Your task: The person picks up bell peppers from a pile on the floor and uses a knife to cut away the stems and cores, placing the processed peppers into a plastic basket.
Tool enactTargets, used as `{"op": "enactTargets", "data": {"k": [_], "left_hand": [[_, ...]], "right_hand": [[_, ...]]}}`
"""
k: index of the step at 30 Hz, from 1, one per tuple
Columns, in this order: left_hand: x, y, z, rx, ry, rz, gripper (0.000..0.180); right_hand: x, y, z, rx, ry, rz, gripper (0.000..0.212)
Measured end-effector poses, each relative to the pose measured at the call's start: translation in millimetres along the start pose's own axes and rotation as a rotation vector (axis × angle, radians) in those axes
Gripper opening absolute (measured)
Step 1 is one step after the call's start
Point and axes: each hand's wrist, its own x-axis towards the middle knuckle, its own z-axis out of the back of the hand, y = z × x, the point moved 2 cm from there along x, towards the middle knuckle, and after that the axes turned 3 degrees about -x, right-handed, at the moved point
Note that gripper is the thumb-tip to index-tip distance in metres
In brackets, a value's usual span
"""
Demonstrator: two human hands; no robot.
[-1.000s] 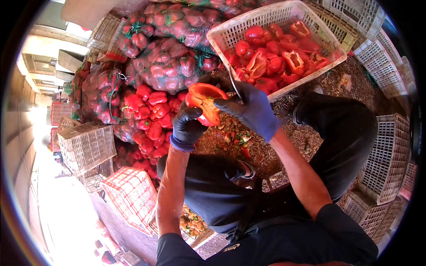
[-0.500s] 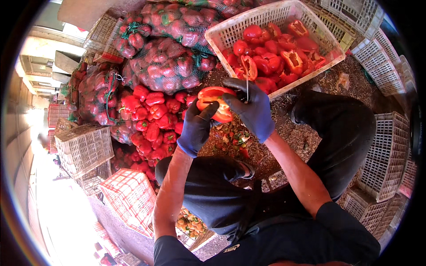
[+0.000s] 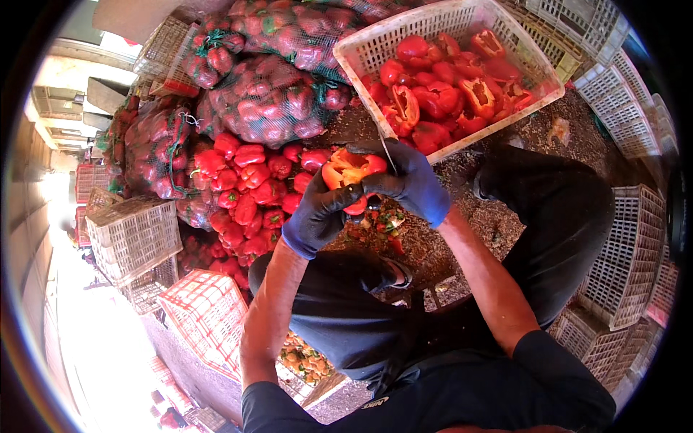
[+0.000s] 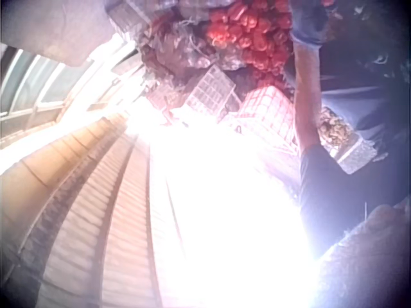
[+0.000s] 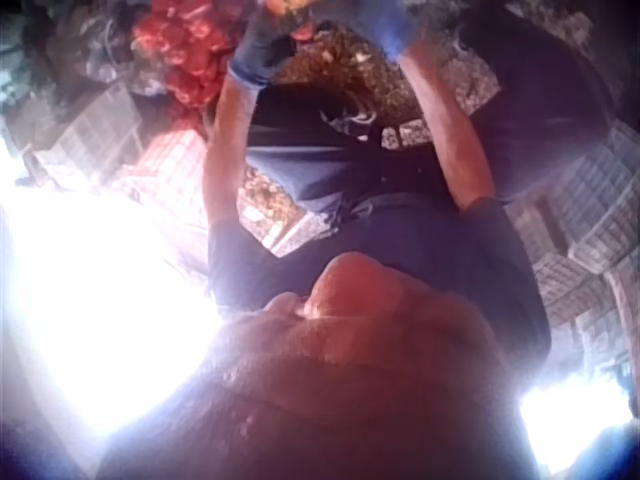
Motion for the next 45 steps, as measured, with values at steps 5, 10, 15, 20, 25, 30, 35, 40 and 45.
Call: {"op": "enactTargets", "data": {"k": [5,10,15,20,25,30,35,40,45], "left_hand": [[2,1,-6,0.15,0.066,-0.103,0.072],[4,7,-10,0.25,0.046,-0.139,0.078],[13,-12,3,0.048,-0.111,-0.238,0.055],[14,14,29,-0.197,-0.182,0.178,0.046],[10,2,33,0.141,-0.439,-0.175,0.037],[8,-24,-6,0.801,-0.259,-0.451,0.074],[4,-25,-3,0.481,-0.348,-0.493,0.075],[16,5,11,0.081,-0.403,-0.087,0.047],[11,-1,24,0.16,-0.544,-0.163,0.028]], "right_hand": [[-6,5,-12,0.196,-0.157,-0.072,0.04],[-5,-5,-2,0.256,-0.309,-0.169,0.031],[0,14,3,0.161,-0.222,-0.151,0.032],[-5,14,-2,-0.041,-0.079,-0.165,0.051],[2,20,-8,-0.092,-0.001,-0.093,0.049],[4,-1,-9,-0.216,-0.015,0.001,0.045],[2,18,-8,-0.168,-0.107,-0.168,0.033],[-2,5,-20,-0.438,-0.327,-0.059,0.027],[-2,9,-25,-0.638,-0.187,0.121,0.031]]}}
